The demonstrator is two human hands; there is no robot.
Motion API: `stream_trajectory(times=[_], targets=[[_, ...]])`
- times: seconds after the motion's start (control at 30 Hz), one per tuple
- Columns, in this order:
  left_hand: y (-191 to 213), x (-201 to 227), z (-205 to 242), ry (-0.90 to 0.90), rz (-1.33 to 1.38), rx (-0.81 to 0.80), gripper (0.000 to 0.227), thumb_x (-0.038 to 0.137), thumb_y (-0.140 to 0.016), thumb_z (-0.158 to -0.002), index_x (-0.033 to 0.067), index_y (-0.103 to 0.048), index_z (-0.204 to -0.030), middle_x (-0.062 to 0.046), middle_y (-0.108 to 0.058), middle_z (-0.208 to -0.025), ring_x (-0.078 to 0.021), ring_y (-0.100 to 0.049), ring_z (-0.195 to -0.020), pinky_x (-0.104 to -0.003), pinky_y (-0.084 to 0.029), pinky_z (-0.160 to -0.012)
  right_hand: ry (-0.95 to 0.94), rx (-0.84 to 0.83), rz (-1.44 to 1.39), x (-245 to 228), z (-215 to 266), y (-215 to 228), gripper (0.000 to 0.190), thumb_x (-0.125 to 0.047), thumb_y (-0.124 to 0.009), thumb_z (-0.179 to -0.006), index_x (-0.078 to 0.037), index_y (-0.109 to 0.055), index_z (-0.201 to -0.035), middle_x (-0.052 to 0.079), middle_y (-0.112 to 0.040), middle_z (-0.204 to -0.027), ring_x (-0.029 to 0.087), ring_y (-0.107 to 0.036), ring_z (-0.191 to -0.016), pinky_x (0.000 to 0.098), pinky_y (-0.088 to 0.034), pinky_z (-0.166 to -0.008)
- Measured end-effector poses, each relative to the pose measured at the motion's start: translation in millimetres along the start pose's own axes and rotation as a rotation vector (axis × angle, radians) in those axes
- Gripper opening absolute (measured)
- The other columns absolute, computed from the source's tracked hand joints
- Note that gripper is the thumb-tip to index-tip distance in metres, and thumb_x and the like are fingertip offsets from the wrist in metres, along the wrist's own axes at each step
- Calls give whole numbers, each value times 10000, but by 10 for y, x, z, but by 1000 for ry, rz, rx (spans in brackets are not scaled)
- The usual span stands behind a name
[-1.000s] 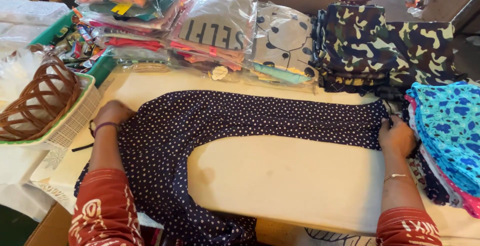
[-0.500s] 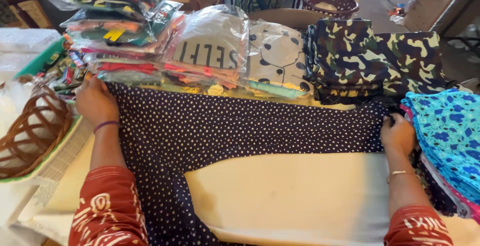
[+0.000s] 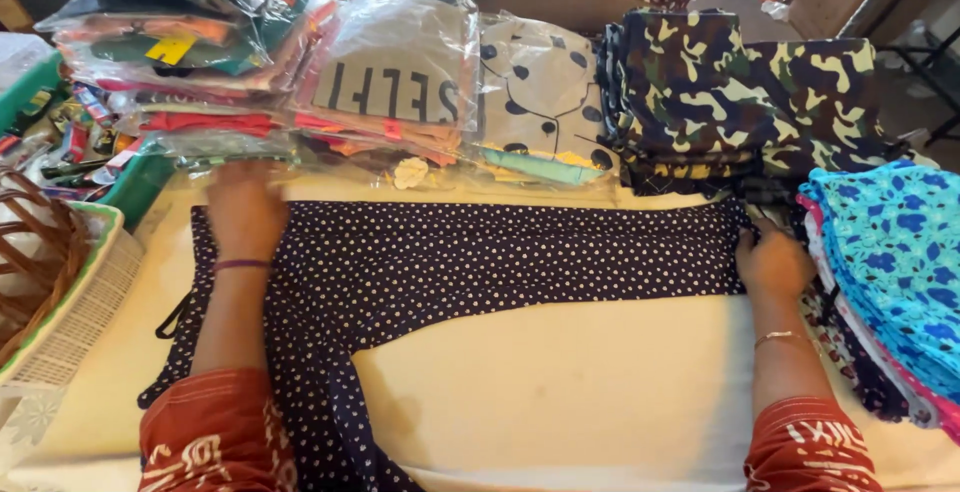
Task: The recorder folds various items of clothing, including blue patterned leggings and polka-dot leggings, on a flat white table.
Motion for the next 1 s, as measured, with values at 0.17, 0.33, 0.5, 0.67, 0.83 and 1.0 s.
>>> stream_trajectory(times=[0.17, 0.33, 0.5, 0.67, 0.83, 1.0], targets=[[572, 1760, 390, -319, 1190, -1021, 205, 194, -748, -790, 70, -698, -946, -92, -737, -879, -258, -756, -791, -386, -604, -724, 3, -39, -71, 53, -16, 146, 398, -477, -661, -957, -272, -734, -1290, 205, -758, -1046, 430, -717, -955, 541, -559, -803], [1126, 2163, 846, -656, 1026, -886, 259, 126, -704, -788, 109, -695, -1046, -85, -678, -1010, -304, -668, -959, -422, -561, -787, 79, -110, -270, 176, -88, 71, 509, -433, -720, -931, -265, -655, -1407, 221, -743, -1122, 432, -708, -1012, 529, -556, -852], [1285, 2032, 795, -614, 770, -743, 416, 73, -653, -827, 183, -636, -1229, -68, -607, -1121, -311, -598, -1080, -463, -544, -770, 552, -28, -621, 10, -59, 326, 768, -269, -883, -765, -139, -553, -1446, 272, -657, -1275, 430, -658, -1043, 533, -523, -897], [1391, 1899, 731, -650, 456, -632, 734, 21, -651, -693, 223, -569, -1393, -104, -596, -1194, -310, -598, -1043, -480, -545, -716, 34, -432, -716, 291, -6, -25, 533, -56, -736, -919, -207, -671, -1426, 159, -723, -1173, 330, -658, -908, 470, -561, -835], [1247, 1808, 937, -563, 682, -771, 637, -4, -621, -731, 189, -582, -1338, -56, -625, -1094, -280, -623, -1022, -399, -569, -769, 238, -114, -779, 346, -213, -189, 564, 24, -763, -819, -114, -655, -1354, 176, -712, -1153, 292, -659, -1028, 419, -528, -901], [1201, 1792, 907, -584, 342, -690, 466, 78, -591, -848, 180, -606, -1303, -69, -615, -1064, -267, -628, -983, -430, -544, -740, 151, -121, -752, 354, -180, -129, 509, 58, -722, -844, -73, -660, -1333, 198, -730, -1101, 337, -696, -1027, 423, -541, -912]])
Point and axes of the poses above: each hand's wrist, its own z-axis away from the middle knuckle, its own y-axis out of the back of the hand, x = y × z, the point moved 7 cm from there along -z, towards the middle knuckle
